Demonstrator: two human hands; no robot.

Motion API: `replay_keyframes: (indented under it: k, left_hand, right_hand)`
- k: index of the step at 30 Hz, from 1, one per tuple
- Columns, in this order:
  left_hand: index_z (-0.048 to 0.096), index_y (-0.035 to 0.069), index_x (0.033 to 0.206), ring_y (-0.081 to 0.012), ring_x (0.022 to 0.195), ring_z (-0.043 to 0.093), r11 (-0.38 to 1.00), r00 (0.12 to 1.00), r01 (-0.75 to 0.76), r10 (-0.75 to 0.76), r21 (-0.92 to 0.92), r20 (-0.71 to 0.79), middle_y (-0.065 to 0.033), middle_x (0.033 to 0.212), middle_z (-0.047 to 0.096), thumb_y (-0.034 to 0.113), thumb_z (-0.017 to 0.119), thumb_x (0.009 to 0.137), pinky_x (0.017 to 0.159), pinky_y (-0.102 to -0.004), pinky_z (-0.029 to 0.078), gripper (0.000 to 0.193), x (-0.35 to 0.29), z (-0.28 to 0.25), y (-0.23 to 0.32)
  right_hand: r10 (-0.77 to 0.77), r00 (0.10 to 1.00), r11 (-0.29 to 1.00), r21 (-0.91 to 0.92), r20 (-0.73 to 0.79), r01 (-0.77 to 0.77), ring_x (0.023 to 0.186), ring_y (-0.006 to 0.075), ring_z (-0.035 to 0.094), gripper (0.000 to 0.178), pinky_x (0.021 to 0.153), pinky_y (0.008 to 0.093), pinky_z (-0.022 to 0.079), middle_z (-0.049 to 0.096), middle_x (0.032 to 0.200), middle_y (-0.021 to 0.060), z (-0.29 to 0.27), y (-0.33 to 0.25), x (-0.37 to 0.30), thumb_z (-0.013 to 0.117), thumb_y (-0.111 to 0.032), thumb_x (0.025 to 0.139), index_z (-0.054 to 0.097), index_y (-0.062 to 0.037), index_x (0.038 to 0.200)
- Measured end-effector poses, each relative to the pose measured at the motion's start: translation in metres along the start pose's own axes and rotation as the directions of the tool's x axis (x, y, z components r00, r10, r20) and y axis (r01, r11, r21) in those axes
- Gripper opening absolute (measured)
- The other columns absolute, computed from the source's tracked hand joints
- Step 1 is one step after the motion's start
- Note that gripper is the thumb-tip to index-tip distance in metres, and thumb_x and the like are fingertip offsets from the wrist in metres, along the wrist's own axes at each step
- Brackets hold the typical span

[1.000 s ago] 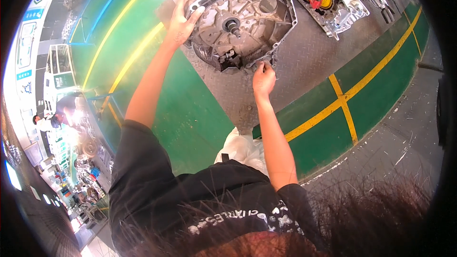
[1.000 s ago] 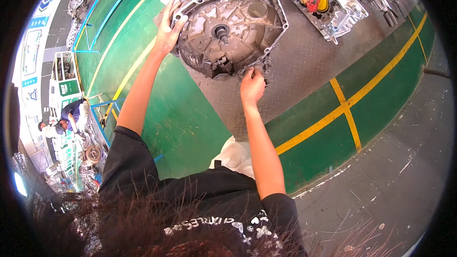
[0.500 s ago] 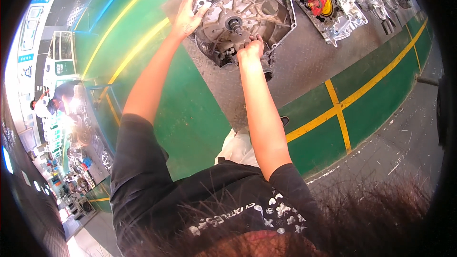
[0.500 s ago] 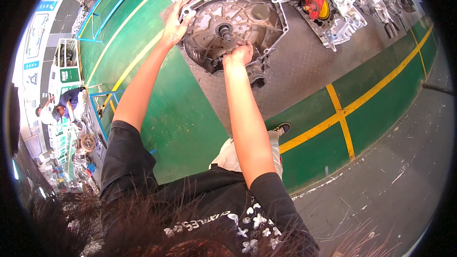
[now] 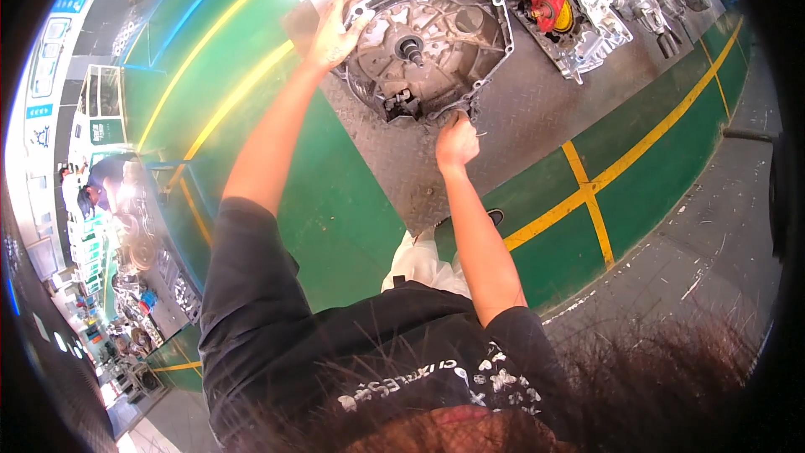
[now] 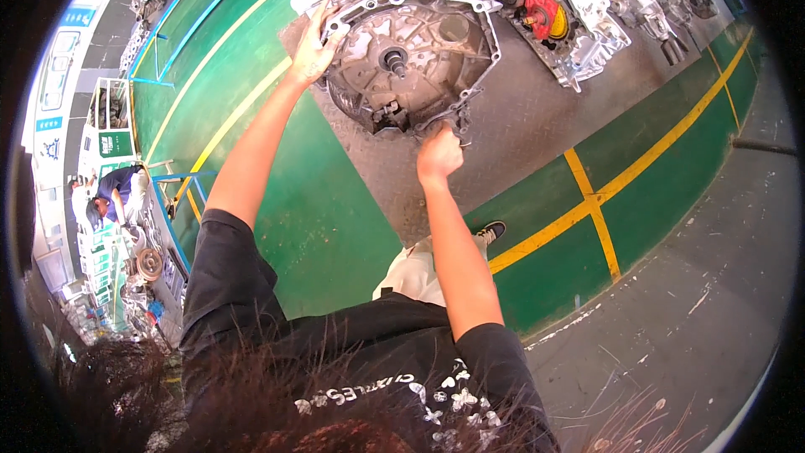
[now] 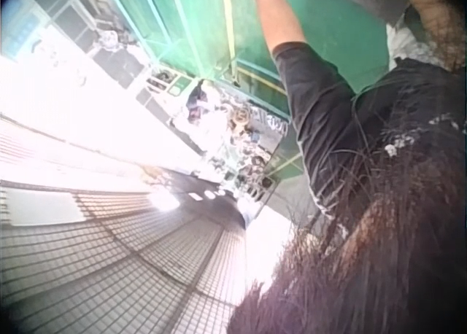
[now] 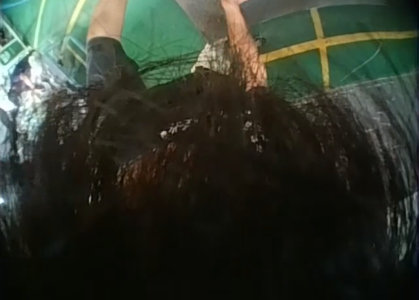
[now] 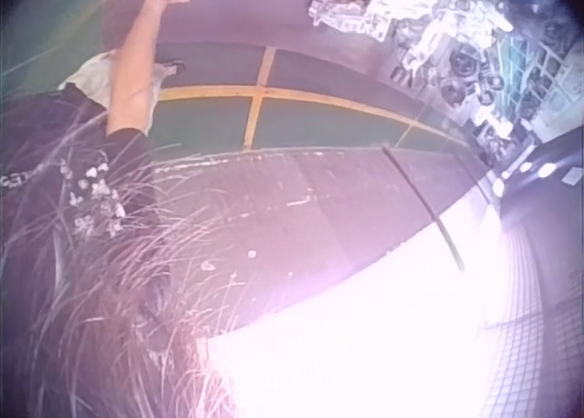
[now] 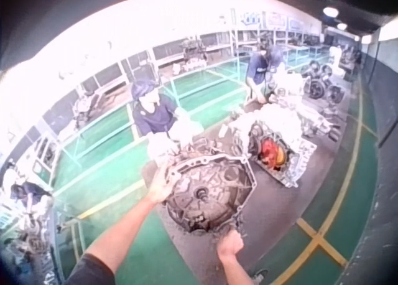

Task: The person works by hand to remove various internal components from a metallic transmission housing, including gears and shafts.

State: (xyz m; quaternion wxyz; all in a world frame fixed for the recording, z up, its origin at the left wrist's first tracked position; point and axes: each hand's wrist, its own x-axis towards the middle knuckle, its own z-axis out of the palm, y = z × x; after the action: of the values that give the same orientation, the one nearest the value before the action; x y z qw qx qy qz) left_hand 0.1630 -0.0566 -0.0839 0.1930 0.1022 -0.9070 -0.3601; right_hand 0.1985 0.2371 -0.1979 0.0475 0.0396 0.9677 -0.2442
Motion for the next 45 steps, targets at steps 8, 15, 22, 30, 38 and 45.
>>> replay_keyframes:
  k: [8,15,22,30,38,45]
  left_hand:
    - [0.022,0.009,0.16,-0.0329,0.143,0.039,0.998,0.999,0.049,-0.049,-0.047,0.008,-0.0119,0.148,0.053,0.05,0.065,0.093,0.121,-0.0435,0.03,0.09,-0.002,-0.003,0.009]
    - [0.022,0.011,0.16,-0.0314,0.145,0.037,1.0,0.999,0.03,-0.03,0.0,0.015,-0.007,0.151,0.051,0.056,0.062,0.093,0.121,-0.0508,0.025,0.09,0.0,-0.001,-0.003]
    - [0.026,0.012,0.159,-0.0372,0.144,0.039,0.999,1.0,0.002,-0.002,0.045,0.001,-0.0125,0.15,0.052,0.054,0.063,0.093,0.12,-0.0542,0.026,0.087,-0.001,0.0,-0.011]
    - [0.024,0.013,0.16,-0.0351,0.143,0.04,0.995,1.0,0.007,-0.006,0.099,-0.003,-0.0168,0.148,0.052,0.036,0.07,0.093,0.12,-0.0464,0.028,0.084,-0.004,-0.011,0.003]
    - [0.027,0.012,0.159,-0.0341,0.138,0.047,1.0,1.0,0.006,-0.006,0.006,-0.024,-0.0231,0.146,0.051,0.035,0.07,0.094,0.116,-0.0422,0.036,0.081,-0.003,-0.005,0.001]
    - [0.027,0.008,0.158,-0.0344,0.143,0.041,0.999,0.999,0.037,-0.037,0.018,-0.026,-0.0152,0.148,0.054,0.05,0.065,0.093,0.119,-0.0485,0.029,0.086,-0.003,-0.001,0.0]
  right_hand:
    - [-0.008,0.999,0.999,0.037,0.047,0.006,0.085,0.0408,0.072,0.034,0.074,0.053,0.056,0.074,0.092,0.0211,0.003,0.031,0.001,0.055,-0.033,0.099,0.067,-0.0172,0.127]
    - [0.041,0.752,0.035,0.751,0.658,-0.659,0.046,0.0093,0.038,0.023,0.049,0.0255,0.03,0.073,0.09,-0.0018,0.029,-0.014,0.047,0.046,-0.023,0.105,0.068,-0.0171,0.104]
    - [-0.121,0.585,-0.565,0.429,0.802,-0.705,0.05,0.0075,0.024,0.022,0.052,0.0248,0.022,0.054,0.071,-0.0099,0.031,-0.024,0.064,0.051,-0.032,0.105,0.07,-0.0339,0.117]
    - [-0.117,0.499,-0.706,0.281,0.858,-0.65,0.045,0.0069,0.021,0.023,0.046,0.0243,0.02,0.071,0.092,-0.0148,0.057,-0.049,0.068,0.058,-0.023,0.102,0.072,-0.0405,0.108]
    - [-0.215,0.674,-0.66,0.403,0.707,-0.634,0.048,0.007,0.023,0.017,0.048,0.0243,0.021,0.07,0.097,-0.0164,0.067,-0.042,0.055,0.062,-0.025,0.102,0.068,-0.0353,0.114]
    - [-0.046,0.718,-0.36,0.659,0.695,-0.661,0.05,0.0056,0.024,0.034,0.049,0.0237,0.021,0.065,0.124,-0.019,0.056,-0.048,0.036,0.056,-0.026,0.106,0.051,-0.0339,0.138]
